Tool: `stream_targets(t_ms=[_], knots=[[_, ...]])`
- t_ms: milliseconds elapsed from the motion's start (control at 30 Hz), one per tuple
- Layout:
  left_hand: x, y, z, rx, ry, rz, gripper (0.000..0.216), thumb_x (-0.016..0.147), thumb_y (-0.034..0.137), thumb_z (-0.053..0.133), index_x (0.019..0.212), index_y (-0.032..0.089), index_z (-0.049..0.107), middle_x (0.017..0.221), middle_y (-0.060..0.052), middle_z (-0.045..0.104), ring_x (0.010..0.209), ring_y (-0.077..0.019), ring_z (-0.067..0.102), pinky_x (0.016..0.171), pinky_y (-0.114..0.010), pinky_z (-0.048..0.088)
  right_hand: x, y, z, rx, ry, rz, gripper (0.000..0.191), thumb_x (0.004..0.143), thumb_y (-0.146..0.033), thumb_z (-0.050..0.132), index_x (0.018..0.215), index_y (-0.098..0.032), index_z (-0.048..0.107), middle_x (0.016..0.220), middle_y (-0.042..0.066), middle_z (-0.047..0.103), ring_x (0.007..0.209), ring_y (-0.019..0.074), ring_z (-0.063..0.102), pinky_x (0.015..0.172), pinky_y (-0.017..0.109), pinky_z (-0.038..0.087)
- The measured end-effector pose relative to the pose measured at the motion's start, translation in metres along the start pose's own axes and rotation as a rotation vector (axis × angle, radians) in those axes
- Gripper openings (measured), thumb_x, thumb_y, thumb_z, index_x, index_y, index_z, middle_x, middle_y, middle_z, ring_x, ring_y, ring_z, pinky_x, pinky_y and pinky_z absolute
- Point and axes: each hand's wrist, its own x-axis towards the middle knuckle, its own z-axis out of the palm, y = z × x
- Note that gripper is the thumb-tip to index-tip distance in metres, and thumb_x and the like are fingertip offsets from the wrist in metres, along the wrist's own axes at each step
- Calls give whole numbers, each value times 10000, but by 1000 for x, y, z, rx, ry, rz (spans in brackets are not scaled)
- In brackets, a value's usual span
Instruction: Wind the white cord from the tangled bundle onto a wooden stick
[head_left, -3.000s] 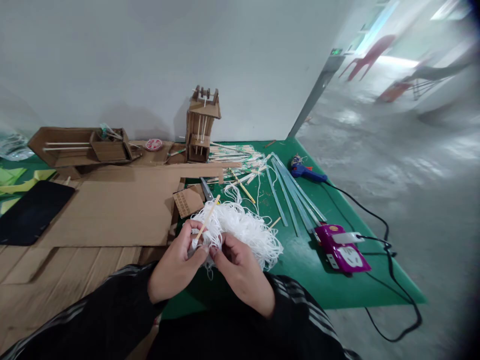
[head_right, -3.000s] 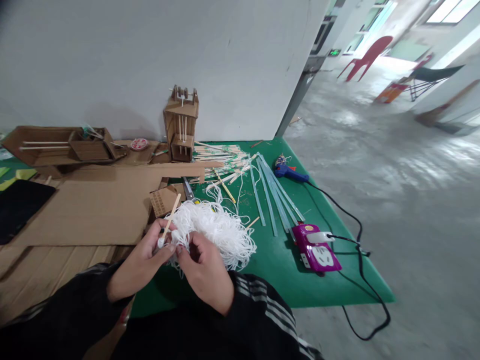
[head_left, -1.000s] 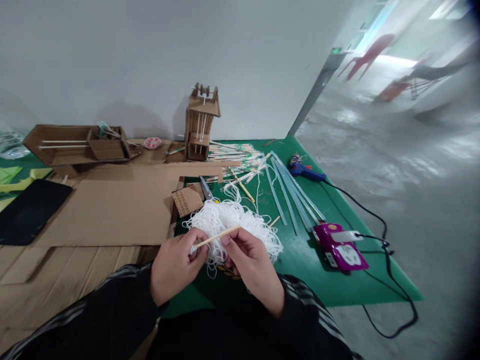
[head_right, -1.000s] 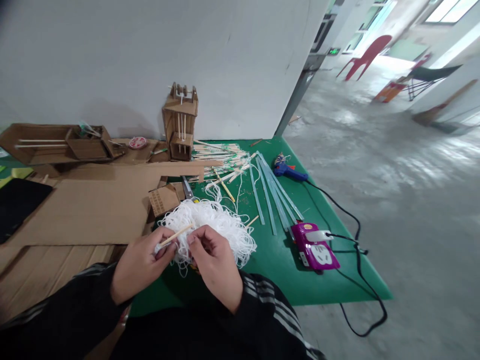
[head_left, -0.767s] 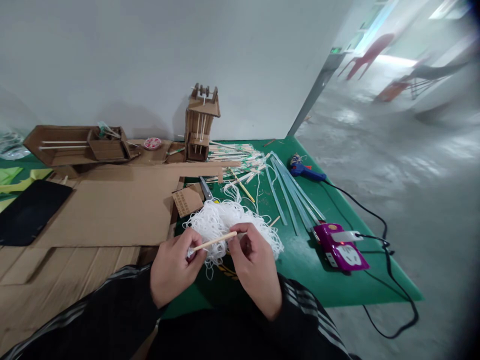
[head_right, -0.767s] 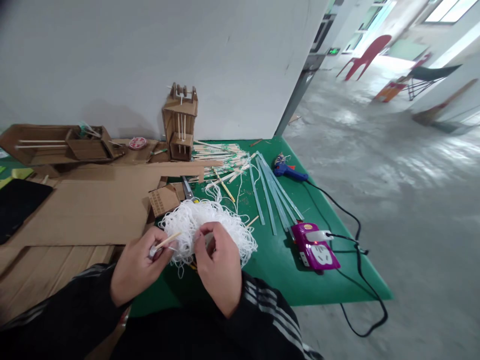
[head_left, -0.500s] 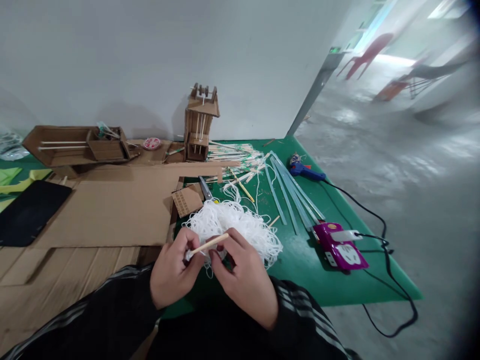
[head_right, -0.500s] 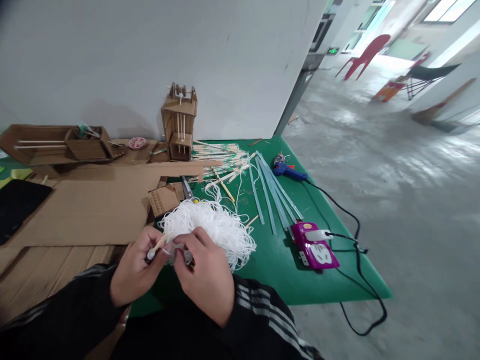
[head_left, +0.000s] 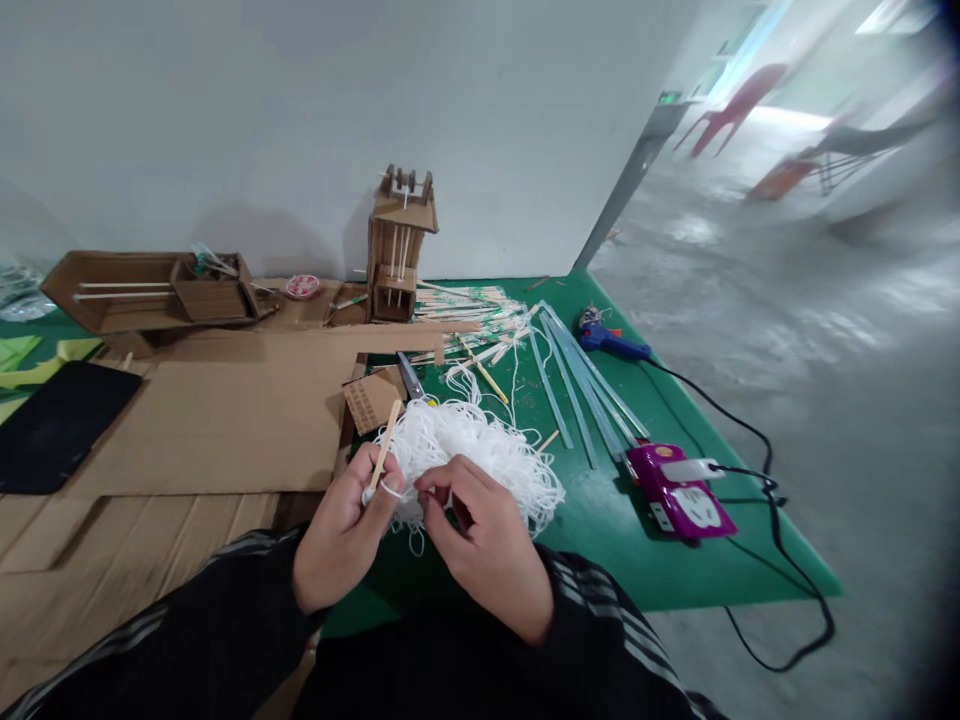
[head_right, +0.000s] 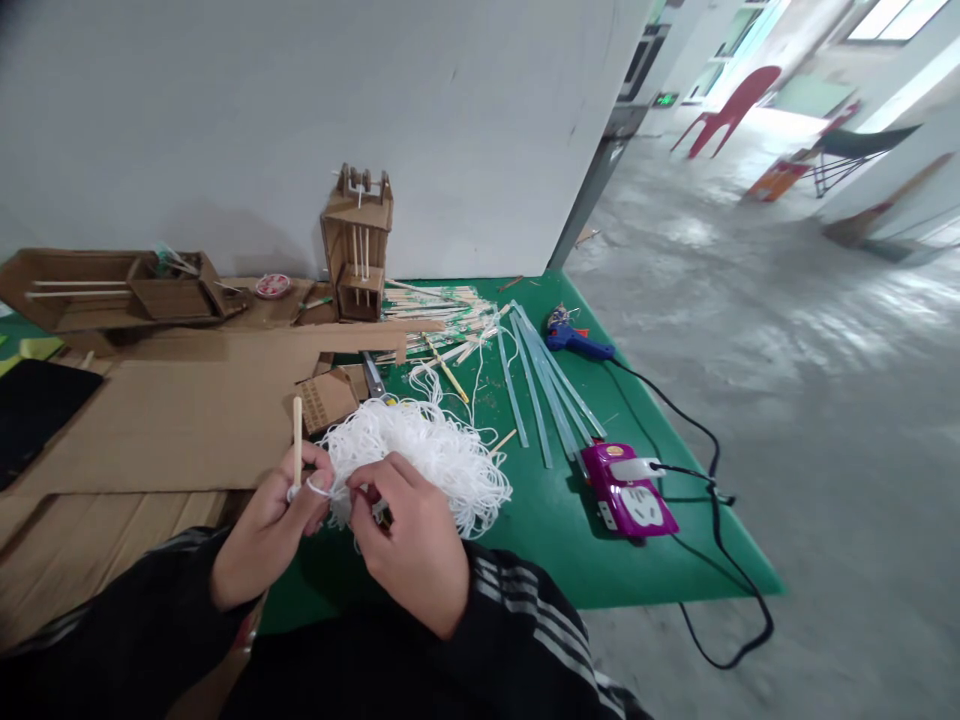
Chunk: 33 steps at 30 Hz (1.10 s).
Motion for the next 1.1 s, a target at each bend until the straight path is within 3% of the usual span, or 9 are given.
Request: stream_targets(t_ms=[133, 367, 500, 633, 700, 800, 933, 1100], knots=[[0, 1, 0, -45, -36, -9, 224, 978, 431, 400, 885, 229, 424, 555, 95, 356, 495, -104, 344, 497, -220, 314, 6, 1, 1, 1, -141, -12, 185, 867, -84, 537, 940, -217, 642, 864, 18, 639, 768, 152, 585, 696, 262, 438], [0, 5, -4, -67, -65, -57, 145, 973, 373, 407, 998, 233, 433, 576, 94, 373, 506, -110, 368, 505, -219, 327, 7, 7, -1, 23, -171, 35, 162, 849, -89, 517, 913, -202, 613, 852, 17, 653, 744, 146, 586, 686, 258, 441], [2, 11, -7, 64, -79, -33, 168, 963, 249, 374, 1112, 243, 452, 598, 79, 425, 551, -130, 434, 558, -241, 365, 6, 8, -3, -6, -192, 21, 200, 822, -47, 474, 881, -190, 601, 839, 17, 632, 719, 138, 564, 666, 253, 424], [0, 15, -9, 245, -12, 51, 237, 917, 173, 416, 1116, 248, 520, 880, 3, 589, 674, -139, 523, 666, -282, 410, 7, 9, -2, -52, -196, 41, 108, 826, -95, 525, 840, -190, 576, 804, 7, 602, 697, 137, 530, 630, 252, 396], [-3, 16, -12, 238, 50, 44, 235, 908, 186, 441, 1113, 241, 542, 885, -6, 584, 648, -137, 511, 643, -283, 410, 7, 9, -2, -34, -189, 37, 92, 822, -102, 546, 832, -192, 563, 803, 2, 591, 694, 132, 519, 627, 250, 392], [-9, 19, -16, -58, 73, -44, 191, 905, 235, 451, 1046, 219, 578, 603, 49, 475, 509, -124, 443, 542, -256, 388, 6, 10, -2, -2, -177, 37, 67, 837, -141, 578, 799, -190, 554, 815, 5, 570, 684, 125, 503, 613, 248, 388], [-13, 33, -22, -659, 89, -113, 126, 813, 218, 490, 813, 183, 610, 597, 51, 523, 353, -36, 290, 474, -226, 403, 5, 13, -2, 58, -133, 79, 183, 863, -257, 624, 720, -188, 533, 822, 10, 521, 671, 122, 484, 583, 245, 389], [-16, 50, -29, -918, 182, -175, 115, 771, 172, 506, 727, 179, 612, 511, 72, 475, 338, -17, 354, 706, -279, 545, 4, 14, -4, 228, -181, 69, 125, 908, -275, 574, 833, -189, 626, 948, 50, 580, 667, 120, 505, 607, 260, 420]])
